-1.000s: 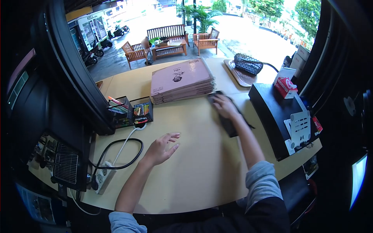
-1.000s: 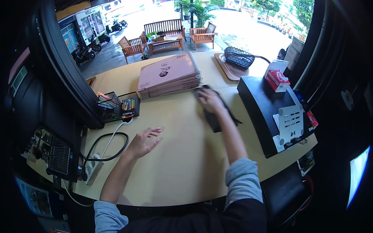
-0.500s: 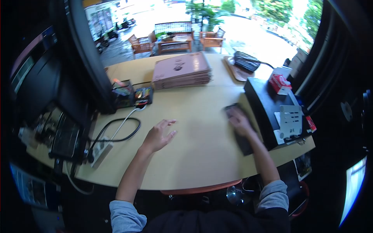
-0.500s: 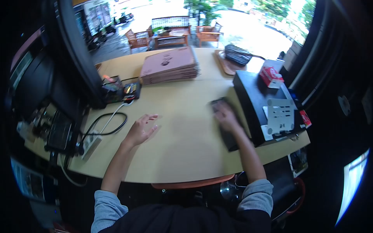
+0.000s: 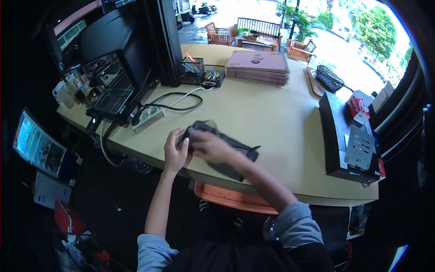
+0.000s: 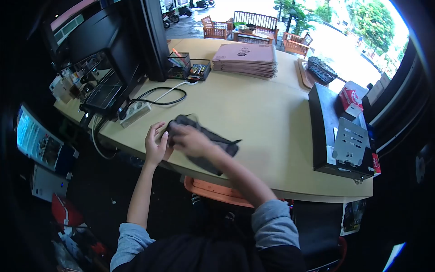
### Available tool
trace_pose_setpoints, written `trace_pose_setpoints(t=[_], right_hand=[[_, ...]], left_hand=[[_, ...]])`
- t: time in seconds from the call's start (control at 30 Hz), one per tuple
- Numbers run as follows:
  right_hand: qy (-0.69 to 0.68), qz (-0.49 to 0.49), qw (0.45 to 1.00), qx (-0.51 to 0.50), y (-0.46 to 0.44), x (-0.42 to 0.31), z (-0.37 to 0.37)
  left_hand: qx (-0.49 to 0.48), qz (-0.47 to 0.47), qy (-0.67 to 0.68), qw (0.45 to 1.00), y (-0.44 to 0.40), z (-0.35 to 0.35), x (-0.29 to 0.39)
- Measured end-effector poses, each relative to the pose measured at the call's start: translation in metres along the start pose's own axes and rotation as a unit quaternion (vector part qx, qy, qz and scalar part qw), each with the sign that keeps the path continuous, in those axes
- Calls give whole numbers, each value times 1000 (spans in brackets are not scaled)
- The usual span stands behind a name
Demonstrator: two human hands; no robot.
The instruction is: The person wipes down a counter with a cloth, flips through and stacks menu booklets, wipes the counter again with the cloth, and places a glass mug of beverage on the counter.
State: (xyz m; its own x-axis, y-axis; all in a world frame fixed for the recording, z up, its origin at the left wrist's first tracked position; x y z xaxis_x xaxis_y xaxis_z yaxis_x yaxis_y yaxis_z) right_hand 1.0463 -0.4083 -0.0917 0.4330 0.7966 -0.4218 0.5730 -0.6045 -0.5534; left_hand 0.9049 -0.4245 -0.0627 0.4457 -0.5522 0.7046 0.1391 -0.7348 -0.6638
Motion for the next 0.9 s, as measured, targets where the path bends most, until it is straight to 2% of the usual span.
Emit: trace_pose_setpoints(t=[0.03,0.1,0.13,0.17,0.27,0.33,0.37,0.43,0.57,0.7,0.73,0.8,0.87,0.9], right_hand=[[17,36,999,17,12,8,-23],[139,142,980,8,51,47,-73],[160,191,968,42,81,64,-104],[235,261,934,60,113,73,-134],[314,410,839,173,203,111,-194],[379,491,770,150,209,104,-191],[408,522,742,105,204,103,-178],[381,476,786,98,160,80,-136],[324,327,885,71,31,34,-21],[297,157,941,44,-85,-19,96],[263,116,956,60,-101,-35,120],[226,40,973,8,-111,-63,153],[196,21,979,-58,-101,-87,144],[200,-4,978,-61,-87,-78,145]], left_hand=[[4,4,-30,1000,8,-12,-2],[11,17,-71,997,23,-40,-9],[16,30,-88,996,29,-56,-12],[23,28,-109,993,36,-72,-21],[42,-2,-148,988,52,-118,-51],[54,-10,-153,987,55,-138,-60],[45,-7,-160,986,56,-144,-65],[29,-4,-157,987,49,-152,-69],[49,5,-106,993,35,-161,-76],[79,22,-42,996,17,-146,-71],[92,45,-29,994,13,-141,-65],[99,68,-11,993,7,-132,-51],[101,89,10,991,0,-117,-33],[93,92,19,991,-3,-106,-25]])
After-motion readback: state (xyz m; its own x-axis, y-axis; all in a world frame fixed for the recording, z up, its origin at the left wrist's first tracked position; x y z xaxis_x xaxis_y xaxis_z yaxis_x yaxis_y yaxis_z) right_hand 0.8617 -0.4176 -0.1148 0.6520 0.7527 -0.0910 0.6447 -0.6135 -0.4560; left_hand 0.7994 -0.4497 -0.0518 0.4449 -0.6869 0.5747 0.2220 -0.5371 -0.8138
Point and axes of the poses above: each hand's wrist, its own y-axis away from the middle knuckle, its own z-axis out of the palm, x = y × z, the point moved 5 cm from there along -y, towards the middle knuckle, and after that the axes turned 11 degrees about x, right-handed, at the moved point
